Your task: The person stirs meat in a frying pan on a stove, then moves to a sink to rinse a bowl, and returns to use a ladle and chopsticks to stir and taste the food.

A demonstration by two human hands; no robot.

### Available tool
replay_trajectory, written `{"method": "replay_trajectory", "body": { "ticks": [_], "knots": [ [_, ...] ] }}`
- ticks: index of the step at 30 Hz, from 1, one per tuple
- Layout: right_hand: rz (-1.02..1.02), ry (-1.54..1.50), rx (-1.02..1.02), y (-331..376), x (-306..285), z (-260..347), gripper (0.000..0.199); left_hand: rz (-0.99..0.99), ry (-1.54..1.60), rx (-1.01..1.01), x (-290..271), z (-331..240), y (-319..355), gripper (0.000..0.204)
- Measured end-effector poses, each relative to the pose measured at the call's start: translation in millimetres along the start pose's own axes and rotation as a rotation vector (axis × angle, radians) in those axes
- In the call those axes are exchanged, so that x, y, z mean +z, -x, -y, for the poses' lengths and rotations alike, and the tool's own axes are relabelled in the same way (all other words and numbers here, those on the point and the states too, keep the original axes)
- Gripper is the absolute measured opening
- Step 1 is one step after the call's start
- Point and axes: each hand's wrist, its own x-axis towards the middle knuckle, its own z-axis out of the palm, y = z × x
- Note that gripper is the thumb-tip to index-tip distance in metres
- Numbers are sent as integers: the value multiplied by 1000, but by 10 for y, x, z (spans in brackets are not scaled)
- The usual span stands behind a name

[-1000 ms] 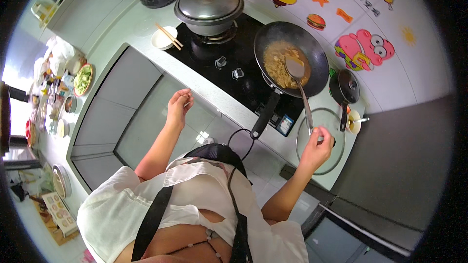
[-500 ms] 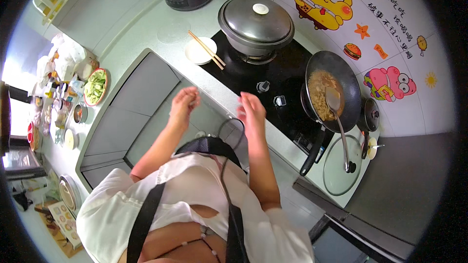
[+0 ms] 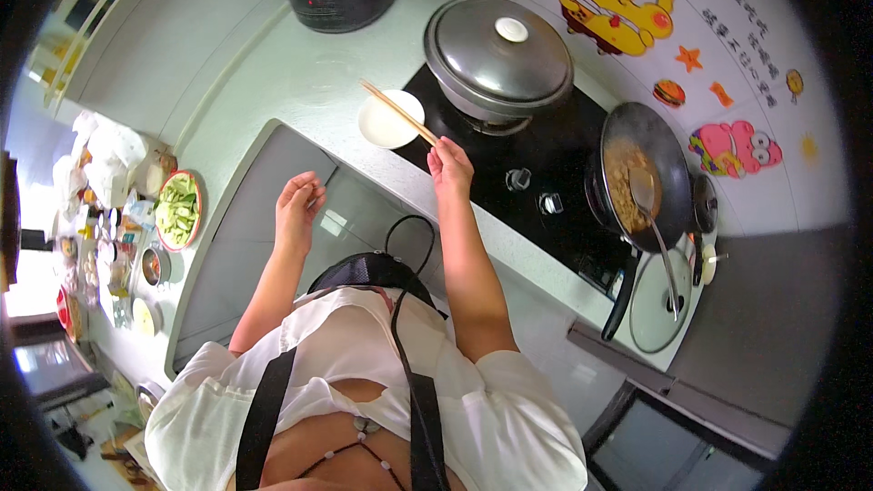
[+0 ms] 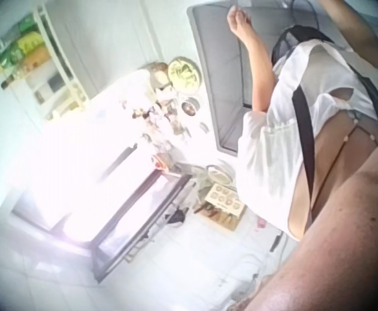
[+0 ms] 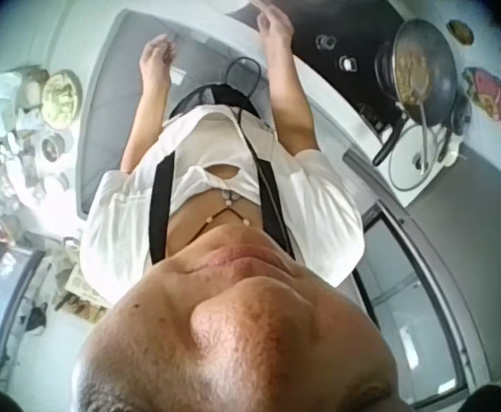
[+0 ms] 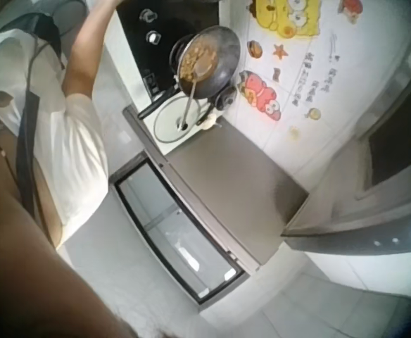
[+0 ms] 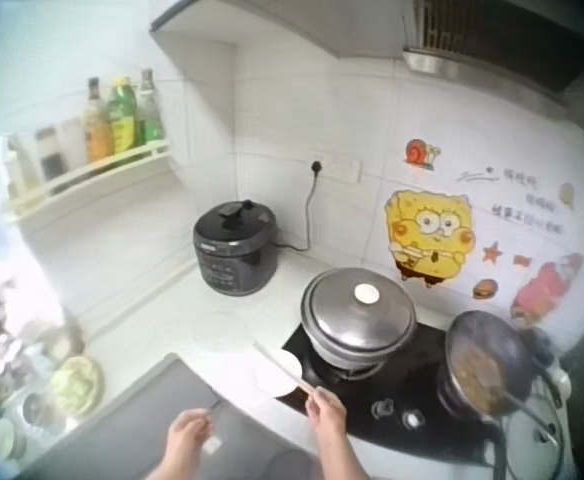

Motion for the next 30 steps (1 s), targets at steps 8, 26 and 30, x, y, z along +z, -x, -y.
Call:
{"method": "replay_trajectory", "body": {
  "ticks": [8,26,30],
  "knots": [
    [-44,98,-328,1092,-299,798,18,207,-57,-151,680,263,-68,18],
    [-440,1075,-937,1729,-2198,3637,13,313,-73,-190,1852,883,884,16],
    [-311,904,-834,1354,-1904,3720,14,281,-42,-175,1894,1046,1065,18]
  ]
}}
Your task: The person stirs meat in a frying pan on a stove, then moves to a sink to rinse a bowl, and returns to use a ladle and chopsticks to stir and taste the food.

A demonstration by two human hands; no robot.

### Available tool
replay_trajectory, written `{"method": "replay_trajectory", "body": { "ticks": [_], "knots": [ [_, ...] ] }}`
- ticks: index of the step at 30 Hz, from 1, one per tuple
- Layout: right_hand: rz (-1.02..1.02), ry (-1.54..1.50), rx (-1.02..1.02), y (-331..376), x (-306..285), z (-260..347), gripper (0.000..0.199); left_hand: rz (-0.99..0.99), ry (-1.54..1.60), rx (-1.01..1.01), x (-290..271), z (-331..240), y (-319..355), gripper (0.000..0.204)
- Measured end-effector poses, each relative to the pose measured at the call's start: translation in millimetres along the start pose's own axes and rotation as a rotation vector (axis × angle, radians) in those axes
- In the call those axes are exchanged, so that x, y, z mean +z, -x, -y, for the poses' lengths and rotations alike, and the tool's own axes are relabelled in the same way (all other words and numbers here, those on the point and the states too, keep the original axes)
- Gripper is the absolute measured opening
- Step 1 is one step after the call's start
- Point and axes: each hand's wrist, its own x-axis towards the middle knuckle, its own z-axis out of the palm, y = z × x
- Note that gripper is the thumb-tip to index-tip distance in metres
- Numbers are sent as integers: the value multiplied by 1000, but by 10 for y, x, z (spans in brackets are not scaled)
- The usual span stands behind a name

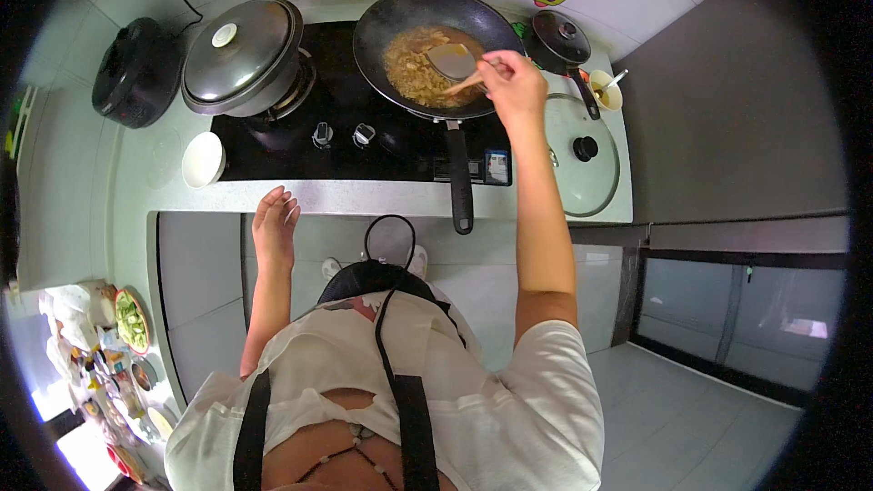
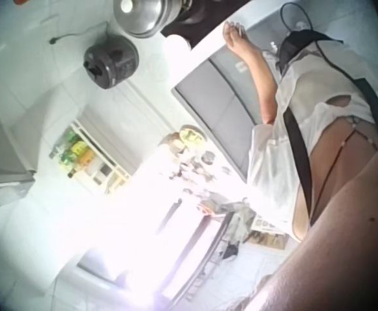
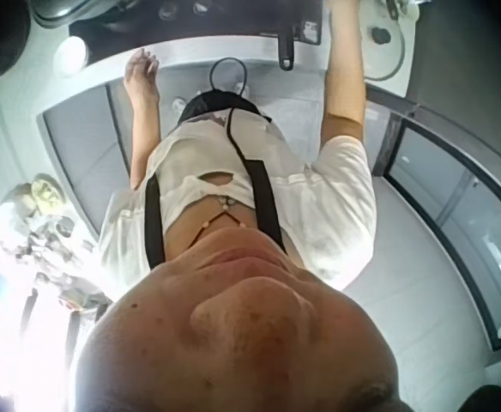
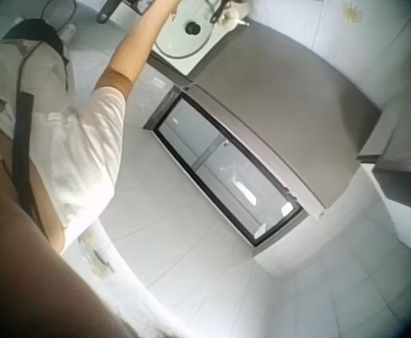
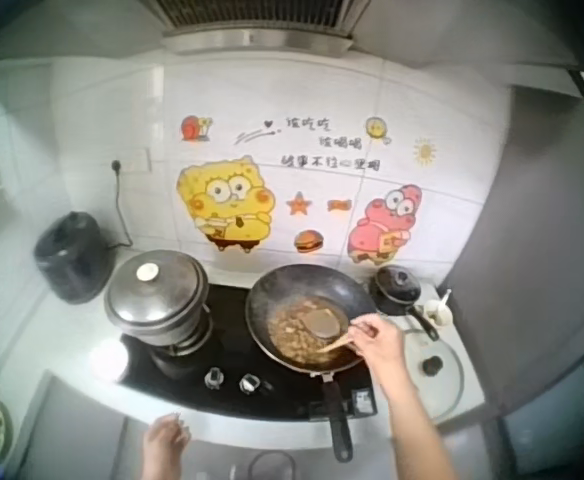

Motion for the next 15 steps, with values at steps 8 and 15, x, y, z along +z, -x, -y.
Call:
{"method": "replay_trajectory", "body": {
  "ticks": [8,15],
  "knots": [
    [202,161,-50,-251,154,-495,19,-25,84,51,238,355,179,18],
    [342,122,-3,-177,-131,-60,18,-78,117,64,419,567,322,18]
  ]
}}
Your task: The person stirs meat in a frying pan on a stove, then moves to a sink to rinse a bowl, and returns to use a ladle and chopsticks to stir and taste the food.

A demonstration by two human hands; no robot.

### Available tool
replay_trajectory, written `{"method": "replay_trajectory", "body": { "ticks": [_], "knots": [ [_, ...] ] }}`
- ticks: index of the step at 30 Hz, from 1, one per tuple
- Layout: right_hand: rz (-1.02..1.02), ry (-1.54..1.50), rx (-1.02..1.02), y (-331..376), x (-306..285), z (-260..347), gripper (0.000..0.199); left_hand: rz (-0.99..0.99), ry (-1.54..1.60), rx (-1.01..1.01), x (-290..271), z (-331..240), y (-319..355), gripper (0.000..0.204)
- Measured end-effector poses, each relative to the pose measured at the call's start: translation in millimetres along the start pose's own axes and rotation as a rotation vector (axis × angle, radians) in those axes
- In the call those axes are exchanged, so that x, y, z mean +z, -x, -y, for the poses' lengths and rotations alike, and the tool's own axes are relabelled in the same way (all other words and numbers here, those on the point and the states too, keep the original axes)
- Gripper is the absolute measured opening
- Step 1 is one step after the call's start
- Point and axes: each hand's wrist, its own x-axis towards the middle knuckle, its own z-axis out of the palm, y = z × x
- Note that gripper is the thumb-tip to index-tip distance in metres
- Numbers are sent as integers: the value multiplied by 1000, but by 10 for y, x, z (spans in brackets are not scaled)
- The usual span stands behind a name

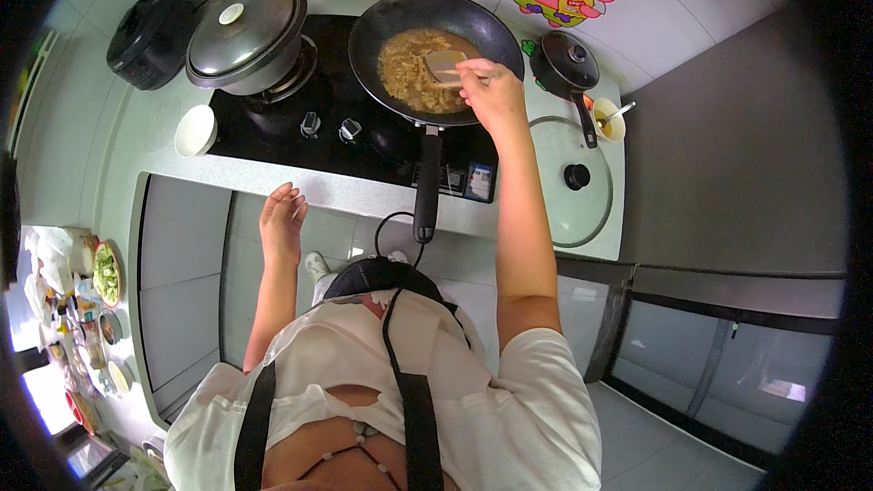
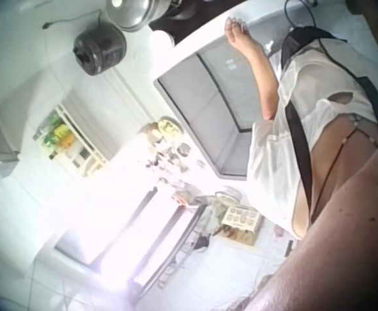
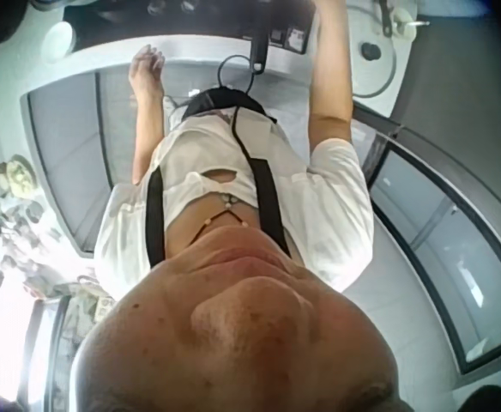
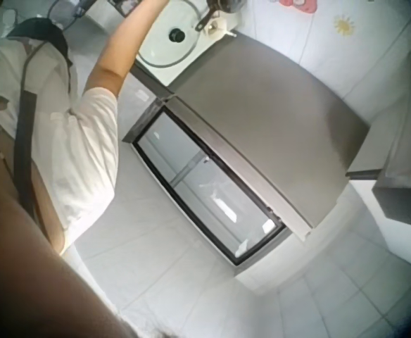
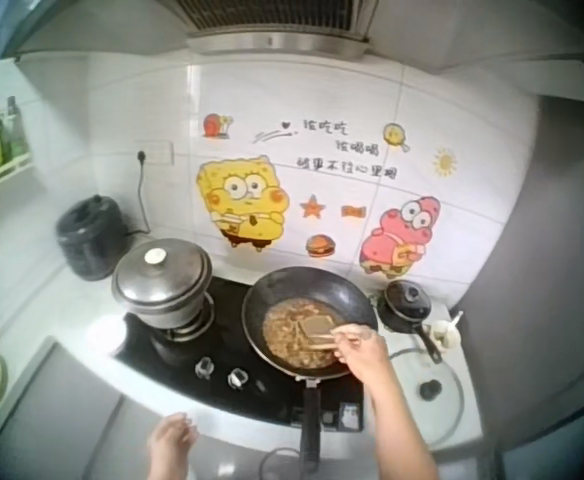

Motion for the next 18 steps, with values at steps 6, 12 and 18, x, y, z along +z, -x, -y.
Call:
{"method": "replay_trajectory", "body": {
  "ticks": [6,12,18],
  "knots": [
    [95,109,-53,-83,26,3,19,-21,-8,19,10,2,47,18],
    [11,156,-90,-278,268,85,23,-32,-8,23,-31,-23,74,17],
    [-82,362,-114,-555,607,-137,25,-8,-27,4,-97,-103,54,17]
  ]
}}
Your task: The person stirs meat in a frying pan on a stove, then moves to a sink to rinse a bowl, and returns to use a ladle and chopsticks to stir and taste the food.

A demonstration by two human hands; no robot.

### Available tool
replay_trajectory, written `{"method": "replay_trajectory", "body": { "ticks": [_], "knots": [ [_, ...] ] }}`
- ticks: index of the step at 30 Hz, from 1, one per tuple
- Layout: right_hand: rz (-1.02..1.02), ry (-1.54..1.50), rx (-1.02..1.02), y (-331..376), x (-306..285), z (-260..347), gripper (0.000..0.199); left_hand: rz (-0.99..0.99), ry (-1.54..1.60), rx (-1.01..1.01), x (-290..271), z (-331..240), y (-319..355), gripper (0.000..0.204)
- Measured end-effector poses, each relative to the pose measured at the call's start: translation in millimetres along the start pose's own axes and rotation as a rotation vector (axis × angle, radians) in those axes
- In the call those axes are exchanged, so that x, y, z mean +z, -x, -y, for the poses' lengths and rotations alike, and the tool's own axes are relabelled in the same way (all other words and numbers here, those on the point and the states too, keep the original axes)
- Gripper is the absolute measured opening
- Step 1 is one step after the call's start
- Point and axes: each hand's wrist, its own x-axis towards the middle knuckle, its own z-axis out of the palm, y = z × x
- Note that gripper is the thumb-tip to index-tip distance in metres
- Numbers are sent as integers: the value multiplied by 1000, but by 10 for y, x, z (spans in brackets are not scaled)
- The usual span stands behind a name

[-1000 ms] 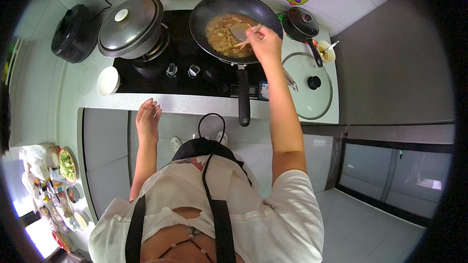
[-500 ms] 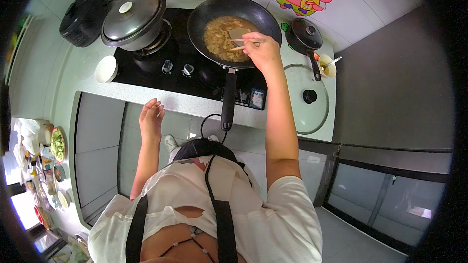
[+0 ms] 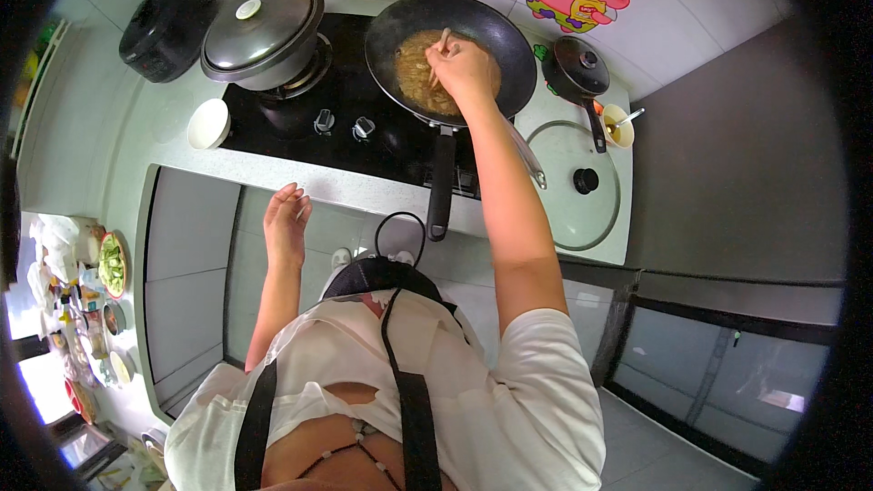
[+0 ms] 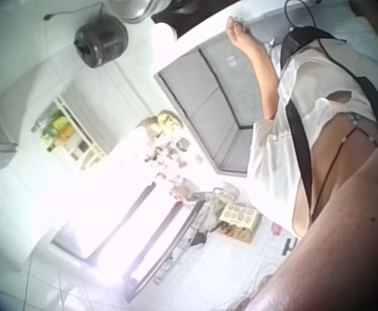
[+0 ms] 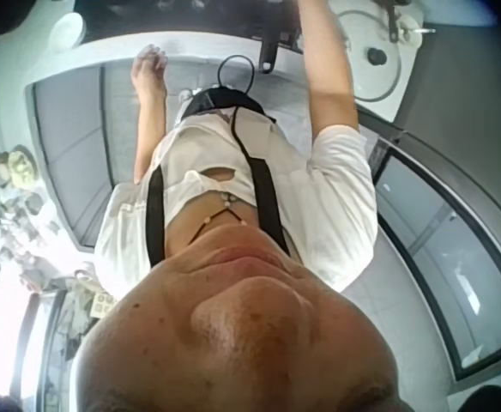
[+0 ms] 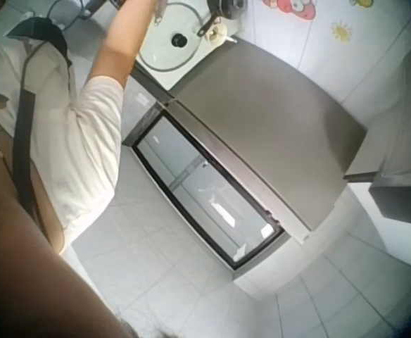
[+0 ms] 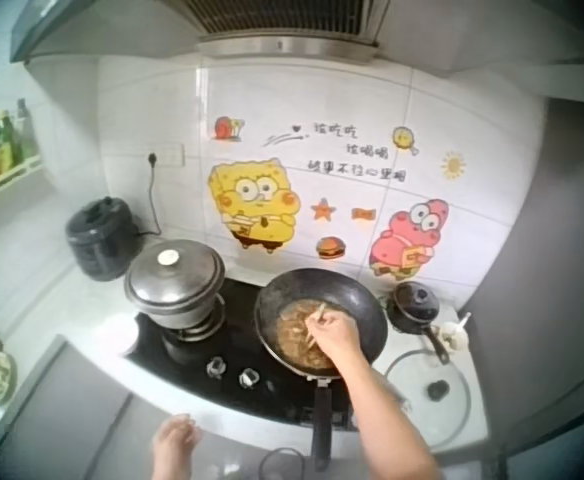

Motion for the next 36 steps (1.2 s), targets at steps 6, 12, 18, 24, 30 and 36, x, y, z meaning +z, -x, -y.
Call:
{"method": "replay_trajectory", "body": {
  "ticks": [6,12,18,24,30,36],
  "knots": [
    [-83,-361,93,175,-161,-22,21,1,-43,-10,-94,-233,-176,16],
    [-40,-497,270,302,-193,-87,26,71,-64,-15,-74,-427,-332,19],
    [-50,-383,292,378,-80,-109,29,83,-80,-23,-197,-489,-409,20],
    [-159,-552,331,443,-247,-152,31,40,-58,-12,-278,-563,-404,18],
    [-321,-657,299,370,-468,-310,30,23,-71,1,-290,-578,-401,19],
    [-303,-571,311,289,-486,-453,30,35,-60,0,-279,-562,-396,19]
  ]
}}
